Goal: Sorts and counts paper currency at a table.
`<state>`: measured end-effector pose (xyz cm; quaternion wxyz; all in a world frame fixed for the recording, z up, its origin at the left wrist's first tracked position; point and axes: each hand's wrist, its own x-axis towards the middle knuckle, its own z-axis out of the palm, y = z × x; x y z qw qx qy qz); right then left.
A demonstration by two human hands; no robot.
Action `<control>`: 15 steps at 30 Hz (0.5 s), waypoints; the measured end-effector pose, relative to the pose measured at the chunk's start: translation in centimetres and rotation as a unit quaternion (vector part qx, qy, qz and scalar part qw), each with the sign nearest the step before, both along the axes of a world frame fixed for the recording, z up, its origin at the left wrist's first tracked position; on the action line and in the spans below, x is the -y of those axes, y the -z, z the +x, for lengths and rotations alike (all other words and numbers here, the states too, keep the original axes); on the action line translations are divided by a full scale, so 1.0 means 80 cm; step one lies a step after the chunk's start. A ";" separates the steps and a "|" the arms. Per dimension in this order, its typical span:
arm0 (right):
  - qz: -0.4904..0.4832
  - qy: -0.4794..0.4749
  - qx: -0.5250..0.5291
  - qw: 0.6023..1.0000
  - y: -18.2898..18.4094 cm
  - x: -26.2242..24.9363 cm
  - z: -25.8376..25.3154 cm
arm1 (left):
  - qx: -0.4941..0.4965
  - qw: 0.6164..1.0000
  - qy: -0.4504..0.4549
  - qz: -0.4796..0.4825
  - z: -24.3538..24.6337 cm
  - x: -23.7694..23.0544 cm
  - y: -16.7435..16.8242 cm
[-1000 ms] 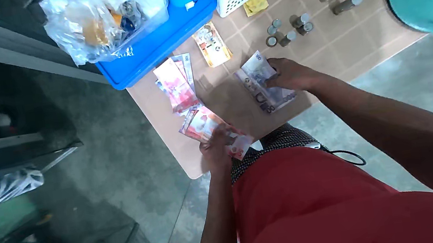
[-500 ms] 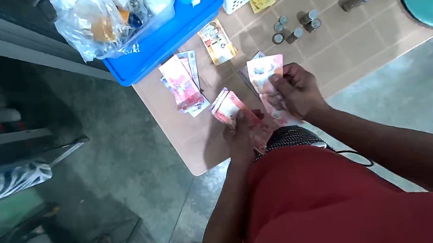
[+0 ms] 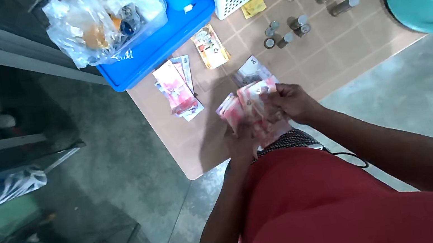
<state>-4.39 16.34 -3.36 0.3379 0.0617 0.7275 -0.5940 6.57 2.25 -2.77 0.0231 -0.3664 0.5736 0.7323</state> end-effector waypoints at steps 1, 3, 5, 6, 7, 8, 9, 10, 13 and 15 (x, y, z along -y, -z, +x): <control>0.062 -0.009 -0.050 0.997 0.009 -0.004 -0.011 | 0.000 1.000 -0.019 0.003 0.004 0.004 0.005; 0.156 -0.038 -0.134 0.978 0.033 -0.014 -0.031 | 0.003 0.997 -0.072 0.011 0.009 0.016 0.010; 0.217 -0.072 -0.199 0.953 0.058 -0.019 -0.043 | -0.006 0.994 -0.109 0.010 0.012 0.030 0.008; 0.239 -0.080 -0.219 0.943 0.065 -0.020 -0.045 | -0.020 0.991 -0.129 0.007 0.013 0.035 0.007; 0.252 -0.079 -0.226 0.937 0.066 -0.022 -0.046 | -0.035 0.988 -0.150 0.002 0.013 0.040 0.006; 0.253 -0.070 -0.237 0.935 0.065 -0.025 -0.046 | -0.047 0.984 -0.169 -0.002 0.013 0.043 0.005; 0.249 -0.058 -0.245 0.935 0.060 -0.031 -0.046 | -0.060 0.981 -0.184 -0.004 0.013 0.046 0.004; 0.238 -0.042 -0.257 0.936 0.053 -0.038 -0.046 | -0.074 0.979 -0.190 -0.003 0.012 0.047 0.003; 0.176 -0.023 -0.284 0.942 0.018 -0.043 -0.034 | -0.101 0.981 -0.163 0.000 0.010 0.040 -0.001; 0.111 -0.059 -0.235 0.964 -0.016 -0.022 -0.012 | -0.078 0.989 -0.123 0.006 0.005 0.028 -0.008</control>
